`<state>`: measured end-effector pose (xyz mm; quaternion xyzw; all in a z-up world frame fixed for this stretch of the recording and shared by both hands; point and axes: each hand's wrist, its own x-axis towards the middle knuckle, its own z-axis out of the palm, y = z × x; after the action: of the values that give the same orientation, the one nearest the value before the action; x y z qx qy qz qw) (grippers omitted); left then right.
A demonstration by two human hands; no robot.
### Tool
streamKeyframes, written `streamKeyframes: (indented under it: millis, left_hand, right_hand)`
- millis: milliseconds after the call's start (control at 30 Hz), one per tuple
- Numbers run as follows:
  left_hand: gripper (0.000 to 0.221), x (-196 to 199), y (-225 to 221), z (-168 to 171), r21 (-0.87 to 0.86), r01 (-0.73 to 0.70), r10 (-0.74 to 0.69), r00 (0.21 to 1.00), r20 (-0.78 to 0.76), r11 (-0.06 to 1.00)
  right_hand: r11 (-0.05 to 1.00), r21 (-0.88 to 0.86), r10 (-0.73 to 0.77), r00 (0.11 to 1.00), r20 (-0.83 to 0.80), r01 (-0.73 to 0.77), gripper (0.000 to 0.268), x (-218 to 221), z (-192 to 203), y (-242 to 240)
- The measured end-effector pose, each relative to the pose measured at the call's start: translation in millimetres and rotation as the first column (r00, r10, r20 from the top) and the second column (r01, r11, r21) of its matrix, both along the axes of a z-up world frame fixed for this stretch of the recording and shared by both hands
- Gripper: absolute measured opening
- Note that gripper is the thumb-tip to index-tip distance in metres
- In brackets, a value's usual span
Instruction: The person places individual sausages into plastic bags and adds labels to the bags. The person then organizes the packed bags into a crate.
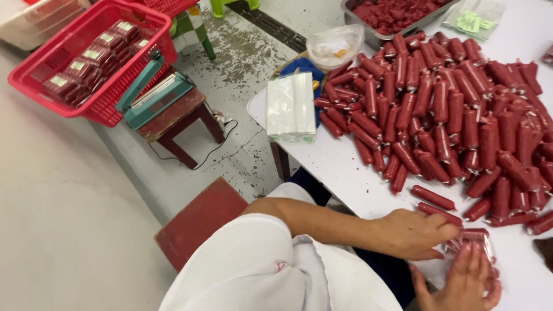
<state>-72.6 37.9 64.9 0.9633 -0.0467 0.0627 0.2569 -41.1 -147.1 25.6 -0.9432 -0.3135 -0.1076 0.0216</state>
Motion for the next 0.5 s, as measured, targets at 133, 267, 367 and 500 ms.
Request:
streamKeyframes:
  millis: [133, 267, 367, 500]
  left_hand:
    - [0.028, 37.9, -8.9, -51.6, 0.031, -0.069, 0.064, 0.988, 0.143, 0.997]
    - [0.021, 43.5, -10.8, -56.8, 0.093, 0.024, -0.032, 0.996, 0.080, 0.995]
    - [0.029, 4.1, -5.1, -24.9, 0.066, 0.156, -0.146, 0.980, -0.133, 0.986]
    - [0.031, -16.4, 7.6, -7.3, 0.052, 0.277, -0.250, 0.923, -0.292, 0.960]
  right_hand:
    - [0.945, 0.202, 0.125, 0.853, 0.507, -0.258, 0.093, -2.3, -12.6, 19.4]
    - [0.989, 0.132, -0.029, 0.790, 0.612, -0.066, 0.103, 6.7, -30.3, 10.7]
    - [0.995, 0.088, -0.006, 0.874, 0.486, -0.042, 0.094, 8.0, -45.2, -2.2]
    - [0.995, 0.094, -0.016, 0.901, 0.433, -0.028, 0.095, 28.0, -60.4, 0.7]
